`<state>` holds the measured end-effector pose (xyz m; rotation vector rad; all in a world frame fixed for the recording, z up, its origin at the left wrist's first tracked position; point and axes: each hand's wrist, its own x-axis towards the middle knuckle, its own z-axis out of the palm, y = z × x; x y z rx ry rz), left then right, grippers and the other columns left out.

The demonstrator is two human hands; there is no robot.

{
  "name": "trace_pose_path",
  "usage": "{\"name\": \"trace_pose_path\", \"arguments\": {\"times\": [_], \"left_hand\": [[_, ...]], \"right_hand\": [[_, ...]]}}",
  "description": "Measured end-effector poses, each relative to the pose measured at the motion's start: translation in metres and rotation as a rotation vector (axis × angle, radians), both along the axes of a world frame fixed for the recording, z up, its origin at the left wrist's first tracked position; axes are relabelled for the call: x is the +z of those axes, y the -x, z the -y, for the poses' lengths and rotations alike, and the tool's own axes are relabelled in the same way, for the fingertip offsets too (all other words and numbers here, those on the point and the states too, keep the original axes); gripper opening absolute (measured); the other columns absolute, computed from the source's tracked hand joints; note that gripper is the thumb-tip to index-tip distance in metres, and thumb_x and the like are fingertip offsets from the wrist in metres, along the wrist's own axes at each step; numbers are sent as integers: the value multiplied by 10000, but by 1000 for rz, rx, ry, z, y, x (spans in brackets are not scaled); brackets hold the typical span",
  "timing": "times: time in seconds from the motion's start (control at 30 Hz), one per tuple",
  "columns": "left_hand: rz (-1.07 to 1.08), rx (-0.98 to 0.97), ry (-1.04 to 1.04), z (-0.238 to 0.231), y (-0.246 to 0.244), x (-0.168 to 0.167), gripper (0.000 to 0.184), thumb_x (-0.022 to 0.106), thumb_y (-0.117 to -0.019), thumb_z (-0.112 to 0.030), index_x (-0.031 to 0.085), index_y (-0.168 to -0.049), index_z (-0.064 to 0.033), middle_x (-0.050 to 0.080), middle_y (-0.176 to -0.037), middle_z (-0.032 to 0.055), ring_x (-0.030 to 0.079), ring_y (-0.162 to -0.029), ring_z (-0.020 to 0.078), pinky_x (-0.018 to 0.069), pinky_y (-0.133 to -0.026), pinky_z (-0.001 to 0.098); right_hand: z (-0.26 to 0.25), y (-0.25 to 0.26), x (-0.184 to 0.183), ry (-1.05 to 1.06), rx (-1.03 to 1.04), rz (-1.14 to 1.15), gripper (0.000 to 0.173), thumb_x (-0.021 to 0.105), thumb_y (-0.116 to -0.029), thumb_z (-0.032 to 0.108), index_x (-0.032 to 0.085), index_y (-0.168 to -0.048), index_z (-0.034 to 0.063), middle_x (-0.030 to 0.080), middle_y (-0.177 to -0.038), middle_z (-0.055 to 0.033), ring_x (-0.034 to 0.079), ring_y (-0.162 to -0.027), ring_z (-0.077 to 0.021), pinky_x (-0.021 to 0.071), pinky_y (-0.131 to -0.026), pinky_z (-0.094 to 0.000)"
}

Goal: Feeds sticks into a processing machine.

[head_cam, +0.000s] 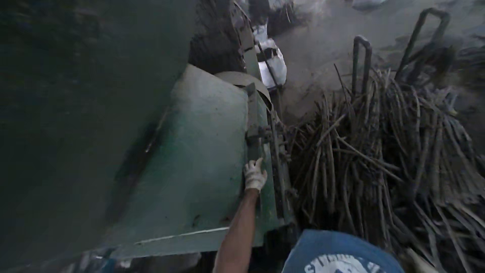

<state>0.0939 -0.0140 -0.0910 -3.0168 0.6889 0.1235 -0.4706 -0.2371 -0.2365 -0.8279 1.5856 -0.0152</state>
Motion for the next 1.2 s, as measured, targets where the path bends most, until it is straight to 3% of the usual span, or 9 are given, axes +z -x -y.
{"name": "trace_pose_path", "arguments": {"times": [0.13, 0.4, 0.53, 0.67, 0.87, 0.97, 1.1, 1.2], "left_hand": [[37, 5, 22, 0, 3, -8, 573, 694, -882, -447, 570, -1436, -370, 532, -1467, 141, 475, -1373, 382, 403, -1132, 570], [81, 62, 68, 3, 2, -20, 590, 710, -856, -524, 576, -1416, -392, 537, -1446, 109, 486, -1341, 371, 420, -1098, 586], [105, 66, 45, 6, 0, -22, 577, 686, -878, -528, 571, -1423, -379, 550, -1431, 110, 487, -1346, 366, 417, -1104, 581], [89, 84, 37, 10, 1, -21, 568, 692, -889, -500, 571, -1427, -363, 538, -1447, 153, 472, -1365, 402, 411, -1105, 605], [110, 85, -16, 13, -2, -23, 496, 648, -940, -417, 577, -1427, -351, 551, -1421, 180, 482, -1347, 425, 400, -1110, 606], [132, 86, -34, 14, -6, -26, 443, 611, -976, -377, 583, -1418, -355, 570, -1391, 186, 504, -1321, 426, 415, -1096, 601], [156, 81, -50, 16, -10, -29, 417, 579, -1005, -325, 586, -1422, -327, 585, -1356, 210, 521, -1291, 451, 427, -1079, 604], [176, 63, -48, 16, -12, -31, 392, 586, -1004, -312, 612, -1395, -314, 610, -1308, 219, 547, -1251, 452, 445, -1052, 604]], "right_hand": [[-7, 17, -28, -76, -85, -13, 532, 507, -1043, 493, 562, -1374, 80, 727, -1098, -134, 729, -882, -261, 615, -759, -479], [-14, 16, -23, -32, -94, -70, 471, 531, -1049, 447, 621, -1308, 64, 726, -1038, -142, 713, -849, -241, 604, -755, -467], [-11, 12, -23, -52, -84, -75, 485, 530, -1058, 443, 583, -1371, 76, 715, -1063, -149, 710, -855, -250, 605, -754, -466], [-1, -3, -15, -65, 87, -121, 506, 499, -1069, 467, 610, -1347, 60, 736, -1055, -153, 723, -863, -271, 605, -768, -494], [20, -32, -30, -118, 306, -136, 459, 488, -1070, 461, 635, -1333, 116, 738, -1052, -145, 726, -877, -287, 604, -784, -513], [34, -51, -48, -141, 474, -164, 470, 518, -1046, 483, 661, -1331, 137, 732, -1127, -150, 718, -991, -314, 585, -873, -561], [63, -91, -79, -195, 758, -172, 494, 511, -1031, 527, 644, -1361, 184, 719, -1217, -122, 698, -1112, -297, 561, -970, -552], [96, -130, -122, -171, 991, -188, 526, 513, -1018, 540, 634, -1387, 185, 682, -1318, -129, 647, -1233, -308, 499, -1065, -578]]}}
